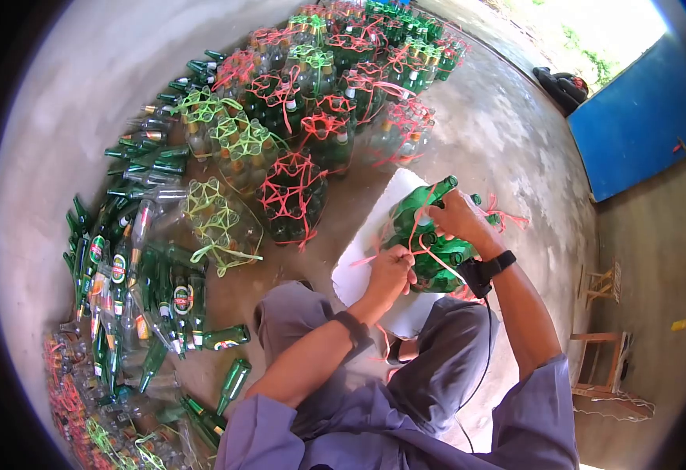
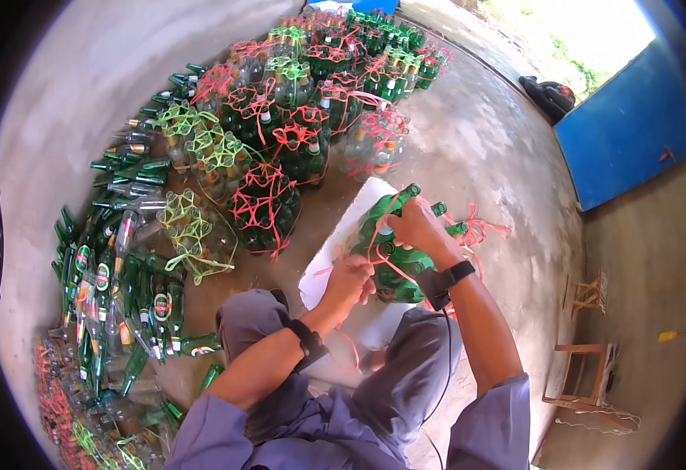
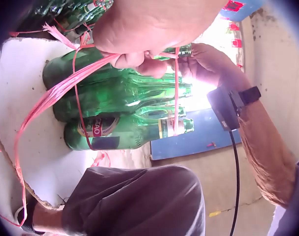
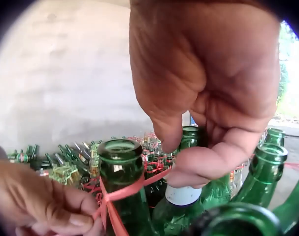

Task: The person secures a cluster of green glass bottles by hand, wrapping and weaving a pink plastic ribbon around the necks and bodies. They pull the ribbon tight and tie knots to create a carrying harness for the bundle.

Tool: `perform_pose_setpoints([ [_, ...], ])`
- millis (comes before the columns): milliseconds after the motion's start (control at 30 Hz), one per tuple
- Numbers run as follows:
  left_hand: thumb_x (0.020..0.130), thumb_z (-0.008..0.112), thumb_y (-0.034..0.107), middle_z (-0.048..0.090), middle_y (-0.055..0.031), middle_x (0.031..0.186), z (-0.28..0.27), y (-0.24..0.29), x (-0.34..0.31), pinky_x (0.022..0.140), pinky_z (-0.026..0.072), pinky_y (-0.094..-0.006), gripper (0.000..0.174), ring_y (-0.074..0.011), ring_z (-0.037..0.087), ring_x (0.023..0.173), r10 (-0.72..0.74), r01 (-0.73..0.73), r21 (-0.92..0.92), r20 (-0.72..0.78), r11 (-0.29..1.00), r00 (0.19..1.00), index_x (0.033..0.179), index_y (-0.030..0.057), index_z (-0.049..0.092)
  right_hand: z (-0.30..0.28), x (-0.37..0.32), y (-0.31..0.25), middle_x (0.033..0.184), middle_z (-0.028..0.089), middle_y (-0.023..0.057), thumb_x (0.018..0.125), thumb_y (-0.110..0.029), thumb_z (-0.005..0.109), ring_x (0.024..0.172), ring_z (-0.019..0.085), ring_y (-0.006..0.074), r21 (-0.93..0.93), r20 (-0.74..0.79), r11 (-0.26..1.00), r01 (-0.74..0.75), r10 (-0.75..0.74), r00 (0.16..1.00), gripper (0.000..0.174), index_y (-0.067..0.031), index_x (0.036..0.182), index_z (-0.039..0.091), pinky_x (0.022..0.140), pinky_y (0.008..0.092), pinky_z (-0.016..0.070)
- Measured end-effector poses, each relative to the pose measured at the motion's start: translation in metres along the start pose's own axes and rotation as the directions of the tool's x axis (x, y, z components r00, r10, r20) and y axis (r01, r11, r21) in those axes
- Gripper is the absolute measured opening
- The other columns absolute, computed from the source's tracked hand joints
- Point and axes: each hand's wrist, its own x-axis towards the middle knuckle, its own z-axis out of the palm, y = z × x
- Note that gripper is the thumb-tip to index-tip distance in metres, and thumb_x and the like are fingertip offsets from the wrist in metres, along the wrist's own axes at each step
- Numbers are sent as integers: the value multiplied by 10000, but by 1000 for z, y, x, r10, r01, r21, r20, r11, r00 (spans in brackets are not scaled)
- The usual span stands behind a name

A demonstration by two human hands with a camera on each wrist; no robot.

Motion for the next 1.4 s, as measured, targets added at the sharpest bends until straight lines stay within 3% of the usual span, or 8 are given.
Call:
perform_pose_setpoints([
  [67,971,530,100,599,-82,656,-1,-6,4,422,406,-279,130,-133,536,486,43,-43,58,1,997,999,922,6,606,6,12,9,584,655,153,842,-198,646,469,644,208,20,63,1000,5,-6,998,371,113,640,628,502,372,534],
  [300,966,521,85,573,-62,649,-1,0,-1,479,434,-271,148,-127,539,534,56,-62,161,40,985,998,898,-9,614,23,26,12,594,660,167,827,-176,626,484,656,230,132,43,986,-106,101,994,337,106,644,632,517,375,537],
  [367,960,519,83,580,-61,652,0,-5,2,491,436,-272,149,-127,539,537,59,-58,172,-1,983,998,900,-12,617,35,40,33,570,649,193,801,-164,610,499,666,273,-222,-56,920,323,-343,938,318,105,630,629,564,387,552],
  [400,960,519,83,580,-61,652,1,-5,2,491,436,-272,149,-127,539,537,56,-55,174,1,983,998,900,-12,617,36,37,24,570,649,193,801,-164,610,499,666,273,-220,-56,921,320,-339,939,318,105,630,629,564,387,552],
  [467,953,516,84,588,-63,651,0,-4,2,501,439,-277,150,-127,545,545,100,-103,197,25,975,995,915,-16,620,40,32,-4,540,633,196,776,-174,600,551,681,308,78,-153,997,-9,21,988,309,83,607,631,631,389,562],
  [700,928,528,85,596,-75,639,-1,-5,6,503,441,-290,155,-138,548,535,104,-96,197,-31,976,994,882,-22,631,53,49,-3,552,655,162,776,-249,593,693,711,324,107,-206,984,-142,162,965,321,33,637,658,750,405,555],
  [1200,920,525,95,613,-74,684,-9,-4,10,598,472,-306,160,-157,596,627,137,-117,266,-58,957,989,854,-20,615,53,51,3,608,679,166,813,-343,614,742,708,359,80,-133,996,-33,43,990,394,23,702,710,767,440,538],
  [1400,917,530,94,658,-73,810,-15,-16,16,754,472,-305,155,-165,620,807,279,-226,470,-46,853,959,891,-17,634,28,25,4,601,668,154,827,-361,662,568,663,257,170,-98,984,47,-31,995,420,51,766,710,628,406,535],
])
